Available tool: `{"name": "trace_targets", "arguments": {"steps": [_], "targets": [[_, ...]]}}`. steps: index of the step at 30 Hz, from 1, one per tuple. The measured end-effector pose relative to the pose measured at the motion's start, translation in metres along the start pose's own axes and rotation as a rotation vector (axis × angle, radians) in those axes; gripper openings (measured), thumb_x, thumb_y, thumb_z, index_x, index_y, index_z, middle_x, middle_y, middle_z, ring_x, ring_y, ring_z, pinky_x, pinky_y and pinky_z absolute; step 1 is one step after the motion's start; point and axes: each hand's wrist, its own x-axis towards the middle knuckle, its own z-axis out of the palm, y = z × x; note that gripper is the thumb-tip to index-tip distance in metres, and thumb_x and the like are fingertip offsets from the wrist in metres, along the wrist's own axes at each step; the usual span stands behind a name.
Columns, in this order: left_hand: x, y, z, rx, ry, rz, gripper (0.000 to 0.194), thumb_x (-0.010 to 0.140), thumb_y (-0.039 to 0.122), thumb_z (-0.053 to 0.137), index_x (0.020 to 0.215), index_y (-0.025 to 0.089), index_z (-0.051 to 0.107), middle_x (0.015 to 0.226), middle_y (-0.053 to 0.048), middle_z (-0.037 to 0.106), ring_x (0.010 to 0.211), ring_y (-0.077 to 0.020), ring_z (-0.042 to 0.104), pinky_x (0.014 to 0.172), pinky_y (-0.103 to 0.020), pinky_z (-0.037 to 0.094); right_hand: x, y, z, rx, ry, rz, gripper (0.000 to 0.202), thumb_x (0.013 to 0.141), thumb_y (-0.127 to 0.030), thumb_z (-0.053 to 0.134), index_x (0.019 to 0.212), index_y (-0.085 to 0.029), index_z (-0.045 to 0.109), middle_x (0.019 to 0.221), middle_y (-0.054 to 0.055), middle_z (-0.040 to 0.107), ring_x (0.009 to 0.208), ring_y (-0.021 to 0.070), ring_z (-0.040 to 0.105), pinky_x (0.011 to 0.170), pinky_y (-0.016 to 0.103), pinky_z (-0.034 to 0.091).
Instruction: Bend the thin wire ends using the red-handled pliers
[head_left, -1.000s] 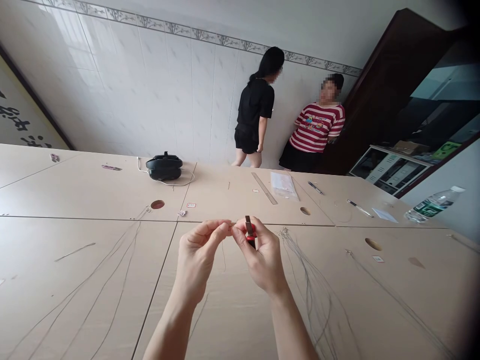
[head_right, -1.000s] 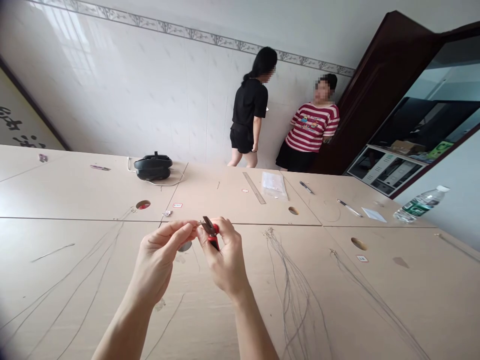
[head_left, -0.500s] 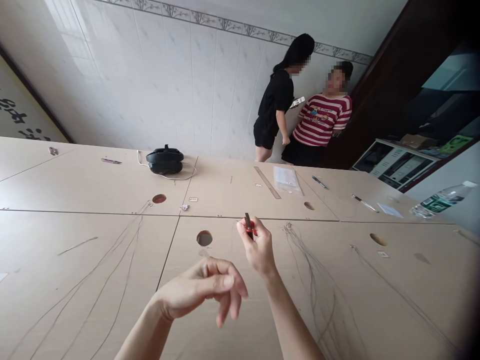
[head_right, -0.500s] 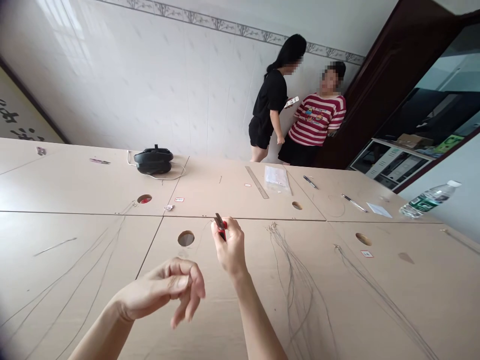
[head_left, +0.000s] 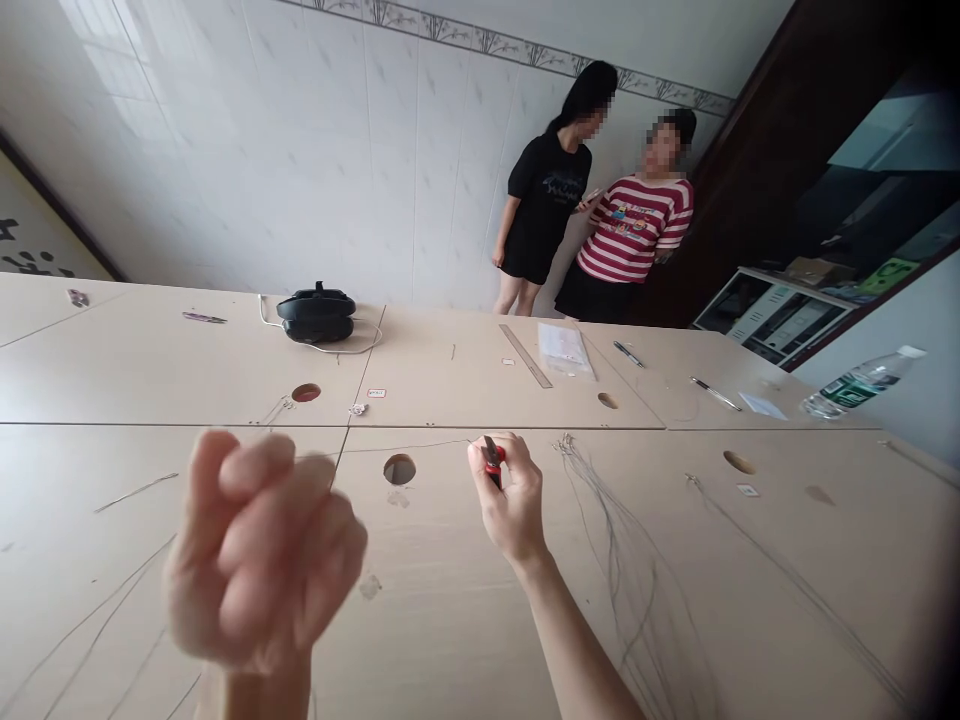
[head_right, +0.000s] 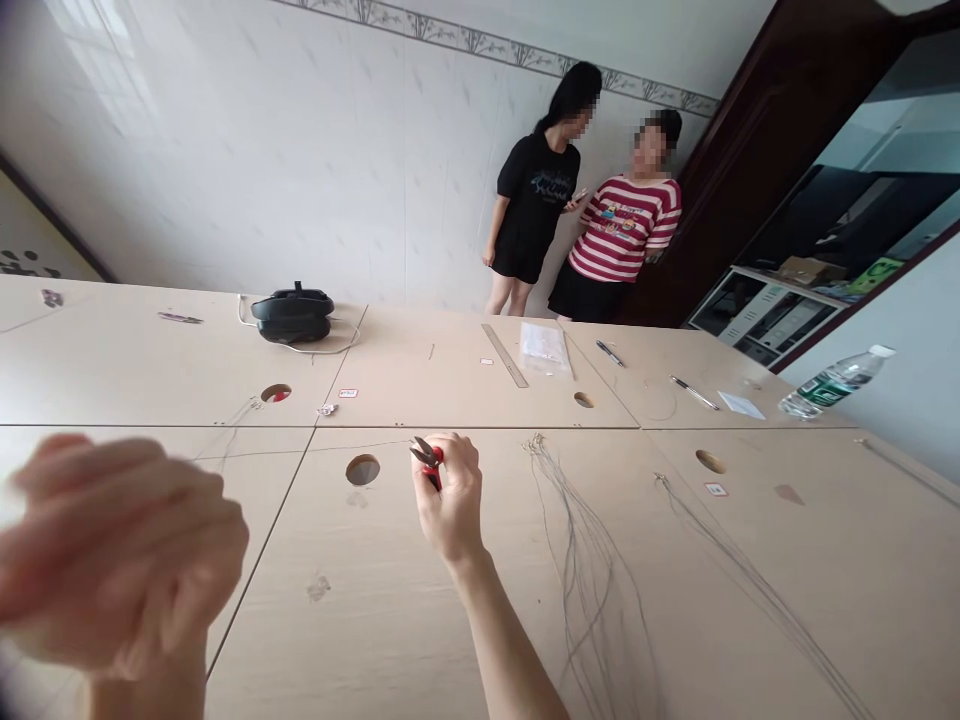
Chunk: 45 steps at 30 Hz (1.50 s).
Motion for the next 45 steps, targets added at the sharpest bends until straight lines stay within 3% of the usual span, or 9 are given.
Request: {"name": "trace_targets", "arguments": {"steps": [3,6,12,15,21,27,34,41,45], "targets": [[0.021,0.000,0.012,-0.262,0.116,0.175,0.044,0.103,0.038,0.032,0.093,0.031,0.073,0.099,0.005,0.077,0.093,-0.0076,0.072,0.079,-0.012,0.058,-0.002,-0.002,0.002,0.011,-0.015,-0.007,0.011,0.092,-0.015,0.052,0.084,-0.023,0.054,0.081,0.002,0.058,0.079,0.0177,0.052,0.077,0.033,0.044],[0.042,-0.012,0.010,-0.347,0.188,0.231,0.048,0.103,0.039,0.029,0.100,0.018,0.072,0.124,-0.006,0.070,0.122,-0.0153,0.061,0.100,-0.023,0.053,-0.003,-0.006,0.001,0.025,-0.016,-0.028,0.011,0.092,-0.016,0.052,0.084,-0.023,0.053,0.082,0.002,0.059,0.080,0.0178,0.053,0.075,0.033,0.044],[0.063,-0.032,-0.009,-0.361,0.341,0.123,0.044,0.102,0.036,0.030,0.101,0.012,0.068,0.134,-0.015,0.063,0.123,-0.0224,0.061,0.105,-0.033,0.050,-0.002,-0.020,-0.007,0.073,0.053,0.026,0.012,0.094,-0.025,0.054,0.082,-0.022,0.054,0.082,0.002,0.059,0.072,0.0155,0.052,0.065,0.029,0.042],[0.065,-0.043,-0.010,-0.309,0.308,0.045,0.042,0.101,0.035,0.033,0.104,0.010,0.067,0.134,-0.019,0.062,0.121,-0.0242,0.063,0.106,-0.036,0.049,0.000,-0.031,-0.016,0.143,0.081,0.139,0.017,0.094,-0.031,0.056,0.080,-0.022,0.055,0.084,0.002,0.062,0.064,0.0134,0.049,0.059,0.027,0.041],[0.060,-0.071,-0.005,-0.062,0.097,-0.138,0.034,0.095,0.040,0.050,0.101,0.014,0.071,0.129,-0.016,0.066,0.122,-0.0243,0.062,0.112,-0.039,0.041,0.005,-0.048,-0.031,0.522,-0.036,0.291,0.019,0.094,-0.036,0.058,0.081,-0.022,0.055,0.108,0.008,0.069,0.087,0.0190,0.062,0.079,0.035,0.048],[0.051,-0.088,-0.001,0.240,-0.159,-0.218,0.044,0.092,0.050,0.053,0.102,0.011,0.072,0.123,-0.019,0.069,0.118,-0.0284,0.063,0.108,-0.043,0.043,0.005,-0.052,-0.039,0.640,-0.113,0.315,0.020,0.093,-0.039,0.058,0.081,-0.023,0.056,0.083,0.004,0.067,0.076,0.0184,0.060,0.072,0.035,0.050],[0.038,-0.075,-0.004,0.524,-0.736,-0.517,0.053,0.094,0.058,0.046,0.098,0.014,0.076,0.106,-0.017,0.074,0.100,-0.0265,0.070,0.095,-0.038,0.051,0.012,-0.041,-0.054,0.599,-0.046,0.278,0.016,0.093,-0.034,0.060,0.081,-0.023,0.059,0.082,0.002,0.065,0.078,0.0175,0.058,0.073,0.034,0.047],[0.030,-0.065,-0.001,0.503,-0.919,-0.725,0.059,0.095,0.060,0.040,0.100,0.013,0.075,0.105,-0.019,0.075,0.087,-0.0252,0.074,0.078,-0.034,0.056,0.019,-0.039,-0.060,0.642,0.016,0.306,0.017,0.091,-0.033,0.060,0.078,-0.022,0.058,0.079,0.003,0.063,0.079,0.0181,0.056,0.071,0.033,0.047],[0.026,-0.057,0.005,0.475,-1.042,-0.727,0.061,0.097,0.058,0.037,0.089,0.016,0.080,0.102,-0.018,0.077,0.097,-0.0278,0.072,0.093,-0.039,0.051,0.022,-0.039,-0.061,0.751,0.053,0.354,0.017,0.088,-0.033,0.064,0.075,-0.022,0.058,0.077,0.002,0.061,0.079,0.0176,0.056,0.069,0.032,0.048]]}}
